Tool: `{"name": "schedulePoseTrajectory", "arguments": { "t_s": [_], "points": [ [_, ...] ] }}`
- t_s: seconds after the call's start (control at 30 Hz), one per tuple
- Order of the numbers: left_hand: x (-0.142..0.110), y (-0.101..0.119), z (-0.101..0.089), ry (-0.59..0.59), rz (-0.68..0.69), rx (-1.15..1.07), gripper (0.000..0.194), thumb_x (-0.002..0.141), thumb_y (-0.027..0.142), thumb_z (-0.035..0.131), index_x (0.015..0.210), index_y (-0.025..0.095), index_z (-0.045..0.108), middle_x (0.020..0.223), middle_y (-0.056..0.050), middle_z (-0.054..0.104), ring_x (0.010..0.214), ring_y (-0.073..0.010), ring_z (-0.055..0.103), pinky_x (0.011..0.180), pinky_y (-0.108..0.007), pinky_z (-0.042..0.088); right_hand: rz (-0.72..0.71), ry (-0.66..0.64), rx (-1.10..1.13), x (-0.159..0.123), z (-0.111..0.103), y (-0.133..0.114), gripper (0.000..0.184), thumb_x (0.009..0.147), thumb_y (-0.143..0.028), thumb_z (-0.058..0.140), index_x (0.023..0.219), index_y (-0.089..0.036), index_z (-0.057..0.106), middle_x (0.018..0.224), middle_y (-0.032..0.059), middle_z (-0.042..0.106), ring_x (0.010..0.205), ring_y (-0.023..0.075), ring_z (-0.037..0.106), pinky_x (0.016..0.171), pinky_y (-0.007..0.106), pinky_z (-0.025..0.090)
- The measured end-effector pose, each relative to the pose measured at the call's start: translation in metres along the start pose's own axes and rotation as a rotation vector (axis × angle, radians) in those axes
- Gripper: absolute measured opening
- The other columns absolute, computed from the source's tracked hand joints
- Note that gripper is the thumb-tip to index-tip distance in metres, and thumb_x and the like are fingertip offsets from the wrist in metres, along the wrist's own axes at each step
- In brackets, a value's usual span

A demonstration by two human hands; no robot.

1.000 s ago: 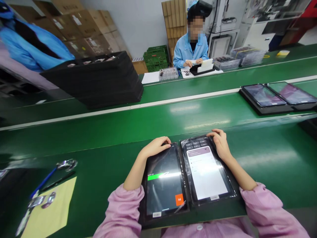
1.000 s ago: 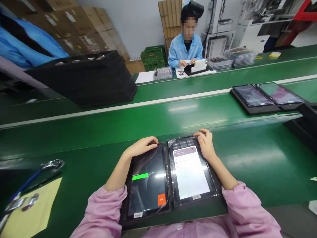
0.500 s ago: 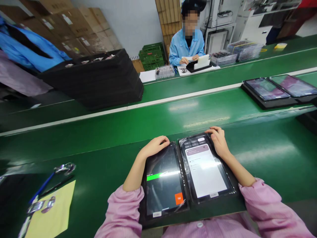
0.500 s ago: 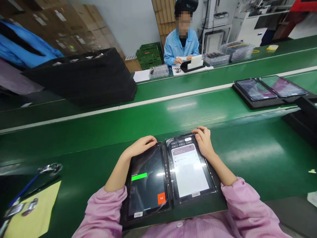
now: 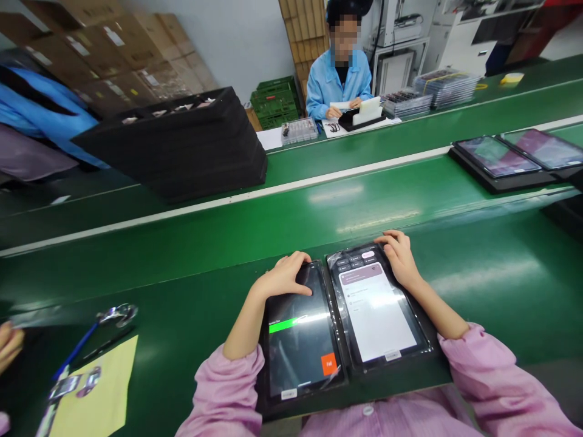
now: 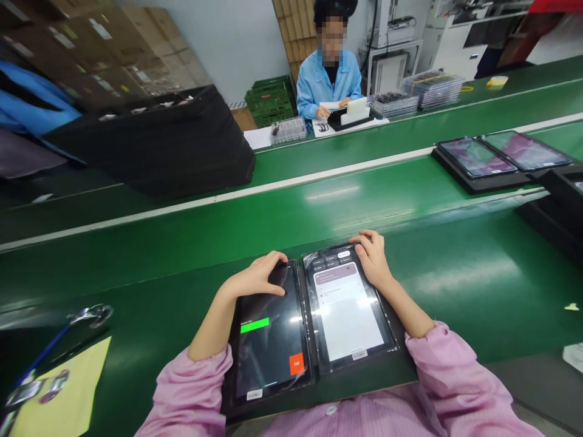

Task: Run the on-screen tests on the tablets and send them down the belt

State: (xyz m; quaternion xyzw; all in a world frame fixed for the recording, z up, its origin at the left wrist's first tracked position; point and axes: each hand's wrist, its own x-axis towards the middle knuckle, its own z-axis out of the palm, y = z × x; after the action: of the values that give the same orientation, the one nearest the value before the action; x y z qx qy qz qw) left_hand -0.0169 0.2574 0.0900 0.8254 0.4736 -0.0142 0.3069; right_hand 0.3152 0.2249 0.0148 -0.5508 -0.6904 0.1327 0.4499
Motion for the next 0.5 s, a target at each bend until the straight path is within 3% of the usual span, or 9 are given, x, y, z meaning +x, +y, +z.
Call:
{"name": "schedulePoseTrajectory", "arguments": {
  "t_s": [0.07, 0.17, 0.3, 0.37, 0.5],
  "points": [
    [-0.004, 0.002, -0.002, 0.01, -0.018, -0.014, 0.053, 0.074, 0.056, 0.07, 0.113, 0.023, 0.055, 0.122, -0.008, 0.061, 0.116, -0.031, 0.057, 0.105, -0.048, 0.041, 0.002, -0.003, -0.002, 0.0, 0.0, 0.0, 0.057, 0.102, -0.061, 0.023, 0.104, -0.025, 0.067, 0.113, 0.0105, 0.053, 0.113, 0.0304, 0.048, 0.1, 0.05, 0.041],
    [-0.001, 0.002, 0.003, 0.128, -0.039, -0.094, 0.041, 0.091, 0.053, 0.05, 0.118, 0.024, 0.056, 0.126, -0.008, 0.062, 0.12, -0.0278, 0.057, 0.106, -0.043, 0.043, 0.005, -0.007, 0.003, 0.0, 0.0, -0.001, 0.056, 0.102, -0.06, 0.024, 0.104, -0.025, 0.067, 0.113, 0.0105, 0.053, 0.113, 0.0305, 0.048, 0.1, 0.05, 0.041],
    [0.011, 0.0, 0.014, 0.265, -0.095, -0.036, 0.039, 0.092, 0.039, 0.049, 0.127, 0.022, 0.051, 0.128, -0.012, 0.058, 0.124, -0.0288, 0.055, 0.11, -0.05, 0.038, 0.017, -0.01, 0.008, 0.0, 0.0, 0.0, 0.055, 0.102, -0.06, 0.024, 0.103, -0.025, 0.068, 0.113, 0.0105, 0.053, 0.114, 0.031, 0.048, 0.101, 0.051, 0.04],
    [0.012, 0.001, 0.016, 0.255, -0.12, 0.03, 0.053, 0.089, 0.037, 0.056, 0.138, 0.024, 0.042, 0.138, -0.013, 0.05, 0.133, -0.0325, 0.046, 0.115, -0.061, 0.027, 0.019, -0.01, 0.011, 0.0, 0.0, 0.0, 0.055, 0.102, -0.06, 0.025, 0.104, -0.025, 0.068, 0.114, 0.0109, 0.053, 0.113, 0.0314, 0.047, 0.101, 0.052, 0.039],
    [-0.007, 0.008, 0.014, 0.08, -0.053, 0.163, 0.11, 0.068, 0.041, 0.082, 0.154, 0.031, 0.014, 0.158, -0.02, 0.024, 0.148, -0.043, 0.02, 0.113, -0.075, 0.005, 0.03, -0.024, -0.006, -0.001, 0.001, -0.001, 0.055, 0.102, -0.06, 0.024, 0.105, -0.026, 0.067, 0.115, 0.011, 0.053, 0.114, 0.0315, 0.047, 0.102, 0.053, 0.039]
  ]
}}
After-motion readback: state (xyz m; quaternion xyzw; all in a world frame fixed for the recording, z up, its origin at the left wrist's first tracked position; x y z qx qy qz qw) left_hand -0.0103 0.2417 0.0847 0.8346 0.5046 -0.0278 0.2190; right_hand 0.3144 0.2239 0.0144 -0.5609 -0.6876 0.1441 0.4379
